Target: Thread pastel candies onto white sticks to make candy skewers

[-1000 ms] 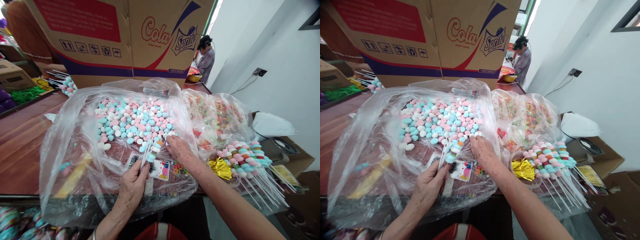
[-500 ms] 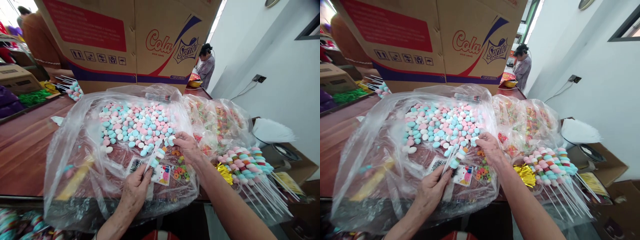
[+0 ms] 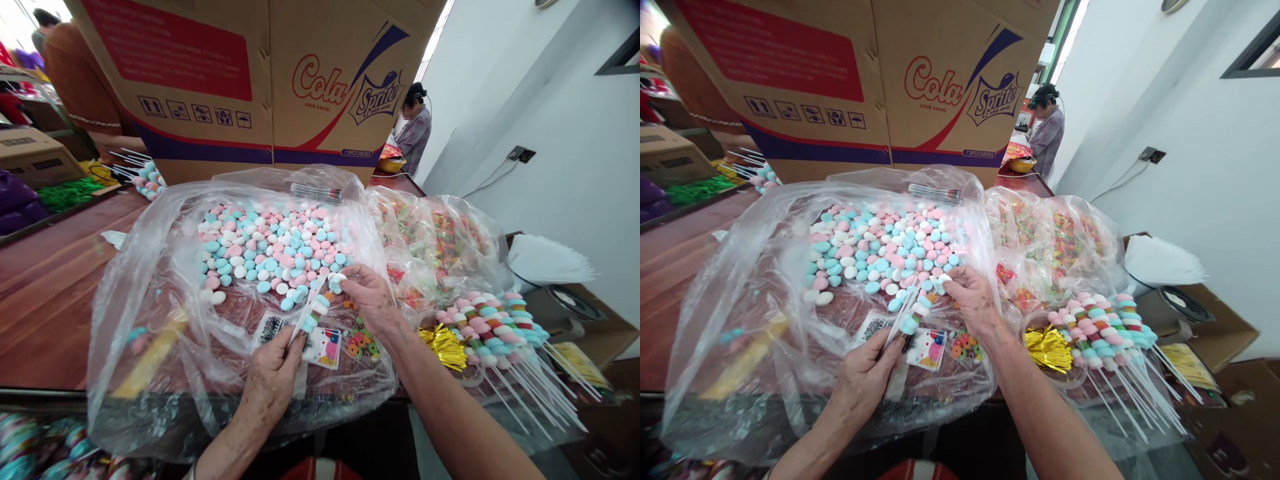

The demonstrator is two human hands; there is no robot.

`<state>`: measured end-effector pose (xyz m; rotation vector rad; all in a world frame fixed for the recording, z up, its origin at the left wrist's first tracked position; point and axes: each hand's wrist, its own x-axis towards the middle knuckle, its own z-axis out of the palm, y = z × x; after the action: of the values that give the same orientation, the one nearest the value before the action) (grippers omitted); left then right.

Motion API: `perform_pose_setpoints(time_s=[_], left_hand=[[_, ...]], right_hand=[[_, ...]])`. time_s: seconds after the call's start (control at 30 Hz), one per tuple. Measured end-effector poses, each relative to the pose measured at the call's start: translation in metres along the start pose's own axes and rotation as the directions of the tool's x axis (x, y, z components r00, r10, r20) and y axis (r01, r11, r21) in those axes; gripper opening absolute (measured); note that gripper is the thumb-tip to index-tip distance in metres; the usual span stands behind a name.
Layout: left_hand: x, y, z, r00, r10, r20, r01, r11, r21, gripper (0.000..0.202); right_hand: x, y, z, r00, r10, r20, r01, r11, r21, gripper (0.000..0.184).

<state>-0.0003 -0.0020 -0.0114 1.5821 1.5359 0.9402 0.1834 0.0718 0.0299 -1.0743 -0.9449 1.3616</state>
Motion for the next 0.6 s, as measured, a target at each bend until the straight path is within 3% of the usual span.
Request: perform_pose_setpoints(time_s=[0.3, 0.47, 0.6], left_hand=[[-0.001, 0.004, -0.001, 1.000, -0.002, -0.004, 0.002, 1.000, -0.006, 0.031], [0.000, 0.004, -0.002, 1.000, 0.003, 0.003, -0.003, 0.999, -0.032, 0.031], [0.001, 0.003, -0.001, 1.000, -0.001, -0.003, 0.000, 0.999, -0.037, 0.031]], right_hand=[[-0.006, 0.002, 0.002, 0.998, -0.040, 0.051, 0.042, 0.998, -0.047, 0.027], [-0.008, 0.008, -0.003, 0.988, -0.087, 0.128, 0.108, 0.979, -0.173, 0.024], [-0.007, 0.017, -0.009, 0.967, -0.181, 0.178, 0.235, 0.902, -0.362, 0.019]])
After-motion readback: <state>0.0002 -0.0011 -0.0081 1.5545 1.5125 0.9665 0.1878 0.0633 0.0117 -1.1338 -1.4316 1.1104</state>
